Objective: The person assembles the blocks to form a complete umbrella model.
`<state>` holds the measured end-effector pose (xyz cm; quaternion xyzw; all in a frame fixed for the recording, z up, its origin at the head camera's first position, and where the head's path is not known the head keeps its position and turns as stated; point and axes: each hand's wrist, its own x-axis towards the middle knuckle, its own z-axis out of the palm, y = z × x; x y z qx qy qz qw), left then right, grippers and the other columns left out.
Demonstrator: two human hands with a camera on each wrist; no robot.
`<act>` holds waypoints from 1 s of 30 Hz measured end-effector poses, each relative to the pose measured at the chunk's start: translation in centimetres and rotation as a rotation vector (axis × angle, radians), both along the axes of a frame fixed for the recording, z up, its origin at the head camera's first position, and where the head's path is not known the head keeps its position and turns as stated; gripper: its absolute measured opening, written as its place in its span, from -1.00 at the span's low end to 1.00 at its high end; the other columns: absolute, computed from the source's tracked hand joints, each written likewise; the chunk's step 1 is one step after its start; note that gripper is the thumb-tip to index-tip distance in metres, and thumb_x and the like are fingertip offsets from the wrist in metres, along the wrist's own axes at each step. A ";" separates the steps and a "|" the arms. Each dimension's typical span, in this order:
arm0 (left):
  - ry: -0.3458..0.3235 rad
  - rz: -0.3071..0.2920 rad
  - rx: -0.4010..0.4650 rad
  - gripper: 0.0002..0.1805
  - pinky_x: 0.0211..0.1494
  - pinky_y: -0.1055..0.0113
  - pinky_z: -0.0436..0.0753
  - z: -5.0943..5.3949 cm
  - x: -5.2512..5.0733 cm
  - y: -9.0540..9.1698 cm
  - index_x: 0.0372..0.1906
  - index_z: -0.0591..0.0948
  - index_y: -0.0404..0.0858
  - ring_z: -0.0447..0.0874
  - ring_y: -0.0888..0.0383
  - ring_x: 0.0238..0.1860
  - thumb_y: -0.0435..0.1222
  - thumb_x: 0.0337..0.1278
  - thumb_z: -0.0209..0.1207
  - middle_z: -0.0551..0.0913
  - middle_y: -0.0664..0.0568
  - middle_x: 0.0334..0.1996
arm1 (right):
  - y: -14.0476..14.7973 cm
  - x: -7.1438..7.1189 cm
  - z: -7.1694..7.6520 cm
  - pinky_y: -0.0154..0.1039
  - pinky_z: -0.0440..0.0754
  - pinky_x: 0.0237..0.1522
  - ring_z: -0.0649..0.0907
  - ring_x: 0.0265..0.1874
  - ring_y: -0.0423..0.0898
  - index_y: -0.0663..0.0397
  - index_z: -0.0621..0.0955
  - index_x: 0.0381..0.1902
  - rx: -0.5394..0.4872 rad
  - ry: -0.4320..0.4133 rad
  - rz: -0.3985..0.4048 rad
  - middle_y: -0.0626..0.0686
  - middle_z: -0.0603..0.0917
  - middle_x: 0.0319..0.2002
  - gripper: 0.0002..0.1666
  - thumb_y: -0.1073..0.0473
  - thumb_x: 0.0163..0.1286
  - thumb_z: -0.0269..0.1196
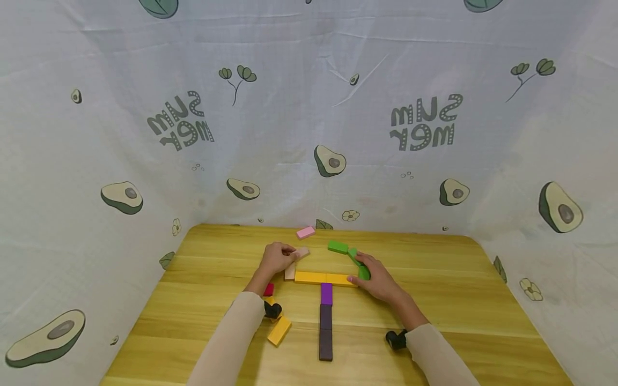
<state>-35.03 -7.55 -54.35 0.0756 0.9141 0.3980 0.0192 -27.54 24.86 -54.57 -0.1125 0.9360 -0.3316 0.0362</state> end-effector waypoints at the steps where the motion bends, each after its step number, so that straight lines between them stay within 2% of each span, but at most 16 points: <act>1: -0.001 0.002 0.003 -0.72 -0.28 0.38 0.65 0.0 0.0 0.0 -0.08 0.83 -0.22 0.63 0.18 -0.33 -0.11 0.28 0.38 0.79 -0.01 -0.27 | 0.0 0.0 0.0 0.36 0.21 0.51 0.22 0.54 0.36 0.19 0.32 0.55 0.002 0.002 0.001 0.23 0.20 0.60 -0.05 -0.21 0.41 0.34; 7: 0.004 -0.006 0.011 -0.70 -0.27 0.34 0.67 0.2 0.1 0.0 -0.08 0.82 -0.25 0.64 0.16 -0.31 -0.12 0.28 0.38 0.78 -0.04 -0.26 | 0.0 0.0 0.2 0.36 0.22 0.51 0.23 0.53 0.37 0.20 0.32 0.55 0.001 0.007 0.002 0.24 0.21 0.60 -0.05 -0.19 0.41 0.34; 13: -0.024 -0.004 0.037 -0.69 -0.20 0.30 0.72 0.4 0.3 0.0 -0.07 0.81 -0.25 0.66 0.13 -0.29 -0.10 0.30 0.36 0.78 -0.05 -0.23 | 0.0 0.1 0.1 0.36 0.22 0.51 0.22 0.54 0.37 0.21 0.31 0.55 -0.004 0.007 0.009 0.23 0.21 0.60 -0.03 -0.21 0.41 0.34; 20: -0.061 -0.018 0.068 -0.60 0.00 0.16 0.76 1.0 0.2 -0.3 0.11 0.76 -0.23 0.72 0.02 -0.05 -0.07 0.32 0.34 0.78 -0.08 -0.02 | -0.1 0.1 -0.1 0.36 0.21 0.51 0.22 0.54 0.36 0.21 0.30 0.56 -0.007 0.003 0.012 0.23 0.20 0.61 -0.03 -0.21 0.42 0.34; 24: -0.075 -0.012 0.079 -0.54 0.04 0.12 0.75 1.3 -0.4 -0.5 0.20 0.72 -0.16 0.69 -0.03 0.07 -0.03 0.32 0.32 0.73 -0.08 0.11 | -0.2 0.1 -0.1 0.36 0.21 0.51 0.22 0.54 0.36 0.21 0.30 0.56 -0.007 0.000 0.012 0.23 0.20 0.61 -0.03 -0.21 0.42 0.34; 30: -0.002 -0.024 0.008 -0.52 0.18 0.02 0.70 1.6 -2.2 -0.1 0.24 0.69 -0.19 0.67 -0.07 0.16 -0.04 0.34 0.32 0.70 -0.10 0.19 | -0.1 0.2 0.1 0.37 0.23 0.50 0.22 0.54 0.37 0.21 0.30 0.55 -0.005 0.011 0.005 0.24 0.20 0.60 -0.03 -0.20 0.41 0.34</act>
